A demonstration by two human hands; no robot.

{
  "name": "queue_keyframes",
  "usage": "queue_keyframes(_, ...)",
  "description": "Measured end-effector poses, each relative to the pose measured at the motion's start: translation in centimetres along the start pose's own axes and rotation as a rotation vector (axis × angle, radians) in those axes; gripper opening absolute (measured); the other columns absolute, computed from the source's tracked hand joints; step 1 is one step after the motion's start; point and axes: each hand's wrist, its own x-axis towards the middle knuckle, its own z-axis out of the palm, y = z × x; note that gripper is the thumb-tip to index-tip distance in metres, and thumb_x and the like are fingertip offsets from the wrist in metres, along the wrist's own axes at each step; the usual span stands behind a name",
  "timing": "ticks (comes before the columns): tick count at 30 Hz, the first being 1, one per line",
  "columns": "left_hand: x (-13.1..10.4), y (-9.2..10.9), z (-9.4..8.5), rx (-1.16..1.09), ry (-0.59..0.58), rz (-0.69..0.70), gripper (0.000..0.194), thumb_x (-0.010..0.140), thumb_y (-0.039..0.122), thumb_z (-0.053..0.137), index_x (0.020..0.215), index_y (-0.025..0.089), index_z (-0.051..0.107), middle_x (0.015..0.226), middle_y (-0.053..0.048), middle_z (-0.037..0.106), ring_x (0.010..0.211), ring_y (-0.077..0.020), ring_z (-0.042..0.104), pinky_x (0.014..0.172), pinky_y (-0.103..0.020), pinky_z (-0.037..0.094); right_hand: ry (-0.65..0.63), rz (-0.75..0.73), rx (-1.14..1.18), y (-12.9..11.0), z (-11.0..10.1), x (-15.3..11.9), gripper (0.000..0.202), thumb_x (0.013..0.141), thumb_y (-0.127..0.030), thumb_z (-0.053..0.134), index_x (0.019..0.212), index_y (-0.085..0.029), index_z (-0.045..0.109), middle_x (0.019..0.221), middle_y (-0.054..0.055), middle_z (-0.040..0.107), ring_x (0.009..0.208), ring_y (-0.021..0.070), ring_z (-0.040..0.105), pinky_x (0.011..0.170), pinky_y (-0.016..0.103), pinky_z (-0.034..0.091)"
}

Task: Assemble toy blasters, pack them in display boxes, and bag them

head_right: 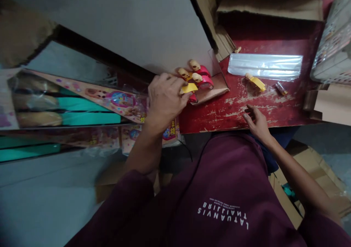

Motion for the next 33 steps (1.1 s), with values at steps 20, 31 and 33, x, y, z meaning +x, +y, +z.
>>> queue_keyframes(20,1.5,-1.2,4.9,0.064,-0.181,0.038,0.013,0.087,0.029,0.063,0.096,0.020,0.067,0.100,-0.010,0.074,0.100,-0.0287,0.067,0.085,-0.039,0.049,0.090,0.161,0.166,4.0,0.4,-2.4,0.058,0.091,-0.054,0.060,0.135,-0.015,0.057,0.115,0.015,0.073,0.096,0.0260,0.071,0.086,0.046,0.058)
queue_keyframes(31,3.3,-3.2,4.9,-0.048,-0.169,-0.047,0.025,0.083,0.036,0.074,0.099,0.017,0.072,0.100,-0.007,0.076,0.092,-0.0243,0.069,0.082,-0.035,0.051,0.052,0.174,0.206,5.5,1.6,-1.8,0.060,0.092,-0.054,0.060,0.137,-0.016,0.055,0.114,0.014,0.074,0.102,0.0256,0.071,0.095,0.048,0.056)
queue_keyframes(33,3.7,-3.2,4.7,-0.041,-0.185,-0.069,0.027,0.083,0.037,0.074,0.101,0.016,0.072,0.097,-0.006,0.076,0.091,-0.0233,0.069,0.082,-0.034,0.050,0.061,0.181,0.197,5.9,1.8,-1.7,0.059,0.091,-0.054,0.061,0.136,-0.016,0.056,0.115,0.014,0.074,0.103,0.0263,0.071,0.096,0.049,0.055)
